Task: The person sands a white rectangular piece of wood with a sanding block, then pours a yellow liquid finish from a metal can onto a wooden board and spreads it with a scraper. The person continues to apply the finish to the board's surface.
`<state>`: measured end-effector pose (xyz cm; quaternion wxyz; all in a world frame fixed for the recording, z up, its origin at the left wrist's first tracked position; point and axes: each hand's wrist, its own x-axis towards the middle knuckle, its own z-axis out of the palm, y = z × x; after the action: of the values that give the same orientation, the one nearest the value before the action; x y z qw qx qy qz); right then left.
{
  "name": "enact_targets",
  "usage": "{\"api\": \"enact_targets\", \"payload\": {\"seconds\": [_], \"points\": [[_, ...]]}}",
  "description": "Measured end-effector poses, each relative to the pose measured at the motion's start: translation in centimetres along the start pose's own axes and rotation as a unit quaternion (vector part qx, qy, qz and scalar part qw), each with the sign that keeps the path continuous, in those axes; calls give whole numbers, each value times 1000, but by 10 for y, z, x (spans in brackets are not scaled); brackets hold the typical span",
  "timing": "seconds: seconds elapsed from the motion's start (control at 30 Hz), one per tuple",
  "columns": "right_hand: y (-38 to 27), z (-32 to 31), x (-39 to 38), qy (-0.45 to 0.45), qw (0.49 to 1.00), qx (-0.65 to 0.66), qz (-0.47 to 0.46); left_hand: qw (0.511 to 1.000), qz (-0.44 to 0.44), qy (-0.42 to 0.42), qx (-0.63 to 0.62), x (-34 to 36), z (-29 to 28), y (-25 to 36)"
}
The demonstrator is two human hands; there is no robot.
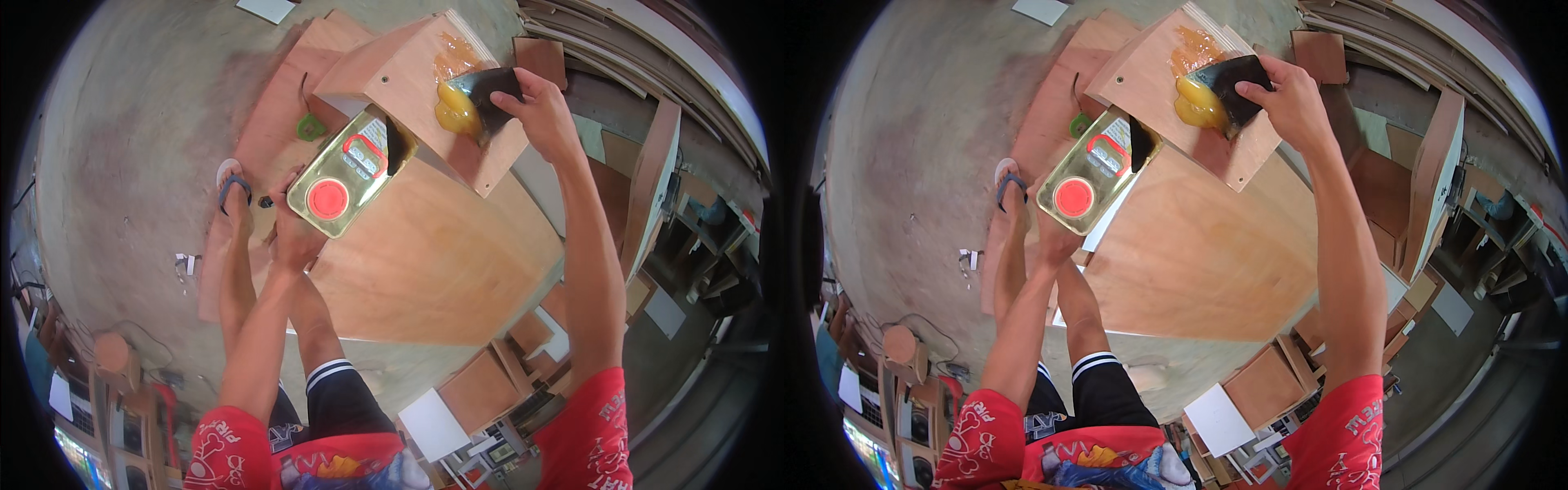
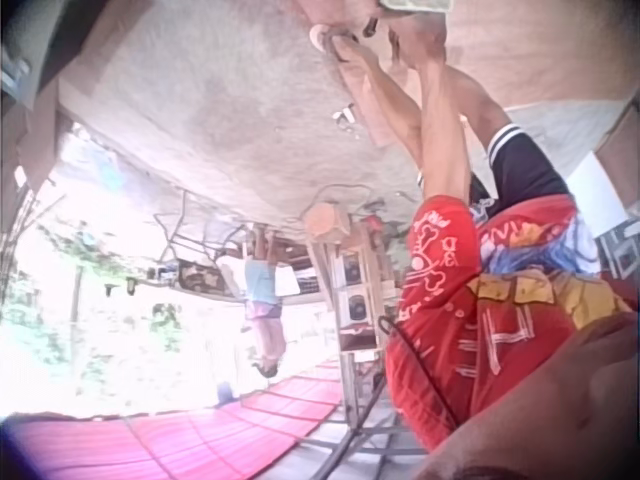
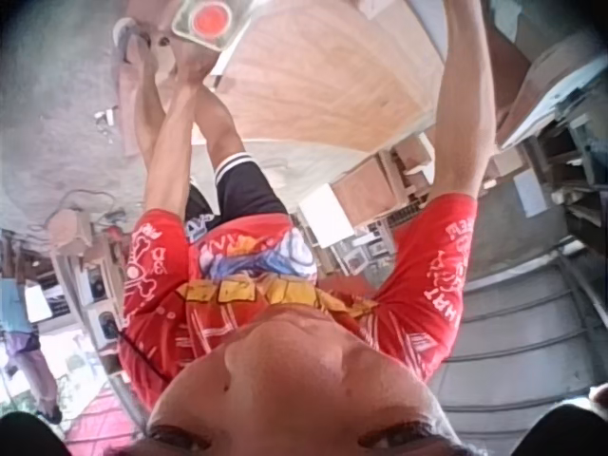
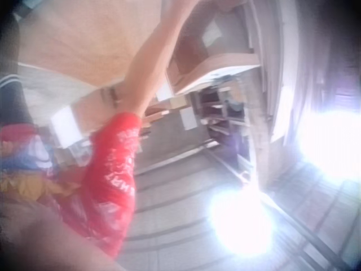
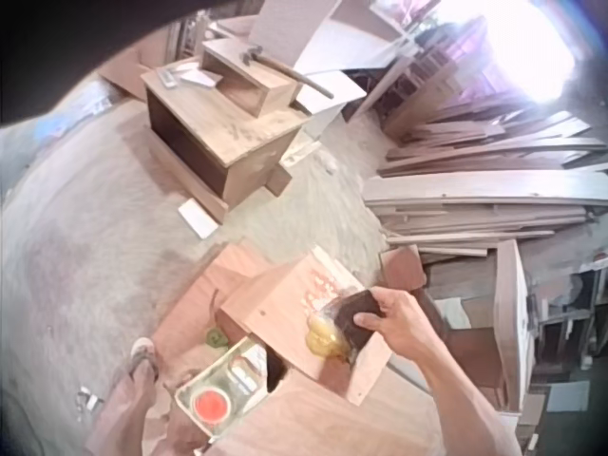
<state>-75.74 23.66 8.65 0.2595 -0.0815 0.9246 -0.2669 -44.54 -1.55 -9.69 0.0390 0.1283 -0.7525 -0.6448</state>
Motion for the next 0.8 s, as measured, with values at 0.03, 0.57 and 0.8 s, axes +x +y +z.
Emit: {"api": "enact_targets", "payload": {"seconds": [0.03, 0.57, 0.8], "points": [[-8, 3, 1, 9, 999, -31, -14, 1000, -6, -3, -1, 1, -3, -2], [-47, 13, -9, 28, 994, -105, -9, 1000, -9, -15, -18, 12, -12, 1], [-23, 19, -34, 49, 996, -39, 63, 999, 3, 13, 32, 2, -4, 11]]}}
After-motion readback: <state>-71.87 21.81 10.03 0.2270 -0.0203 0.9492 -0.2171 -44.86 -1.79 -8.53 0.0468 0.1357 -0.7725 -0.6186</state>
